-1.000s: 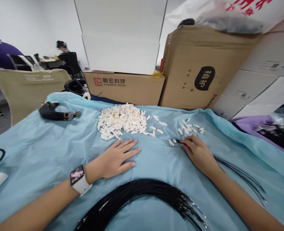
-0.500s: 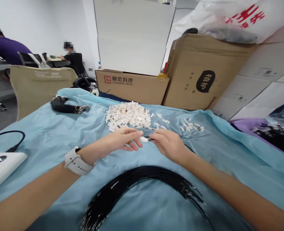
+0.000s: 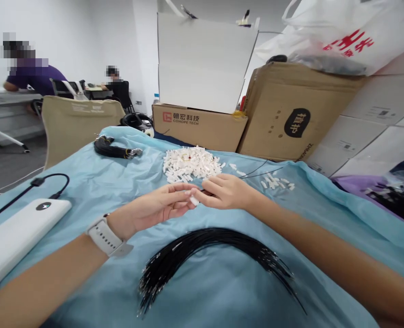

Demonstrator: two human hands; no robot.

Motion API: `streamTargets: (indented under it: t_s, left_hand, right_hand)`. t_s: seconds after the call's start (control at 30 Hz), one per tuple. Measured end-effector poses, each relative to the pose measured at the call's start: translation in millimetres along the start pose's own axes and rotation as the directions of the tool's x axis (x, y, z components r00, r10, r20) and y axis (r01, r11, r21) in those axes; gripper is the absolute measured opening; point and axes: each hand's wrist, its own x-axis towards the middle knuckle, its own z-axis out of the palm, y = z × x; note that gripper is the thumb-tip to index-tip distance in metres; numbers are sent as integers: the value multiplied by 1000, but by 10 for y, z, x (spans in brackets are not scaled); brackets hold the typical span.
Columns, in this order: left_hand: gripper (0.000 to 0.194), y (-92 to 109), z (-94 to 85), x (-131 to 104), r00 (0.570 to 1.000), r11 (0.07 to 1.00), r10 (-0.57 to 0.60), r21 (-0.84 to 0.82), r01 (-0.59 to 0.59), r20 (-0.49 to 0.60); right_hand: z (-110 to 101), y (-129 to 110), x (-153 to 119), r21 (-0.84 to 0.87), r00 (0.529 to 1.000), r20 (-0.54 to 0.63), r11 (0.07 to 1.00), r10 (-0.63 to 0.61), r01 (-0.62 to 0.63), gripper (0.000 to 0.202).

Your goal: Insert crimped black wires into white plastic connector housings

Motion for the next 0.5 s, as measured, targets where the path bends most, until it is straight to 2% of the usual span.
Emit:
streamTargets:
  t_s: [0.1,0.17,0.23,0.3,0.4,0.5]
  left_hand:
    - [26,30,-103,-16,996,996,80,43,-78,-49]
    - [27,42,-227,0,983,985,152,103,-141,-101]
    - [29,27,-370,36,965,969,202,174,-174,-164]
    - [31,-26,-499,91,948,956,220,243,-163,-228]
    - [34,-166,-599,181,928,928,235,350,-126,-289]
    - [36,-321,-584,227,892,870,324,469,-150,-316]
  right_hand:
    - [2,273,136,-34,998,56,999,15,-13,17]
    - [41,532,155,-85,985,103,988,138,-130,22]
    - [103,768,94,-149,939,140,945,313,-292,24]
    - [169,885,-41,-185,875,182,890,448,-417,30]
    - [233,753,-329,-171,800,283,849,529,-501,50]
    - [236,409,-667,-147,724,341,794,600,-590,37]
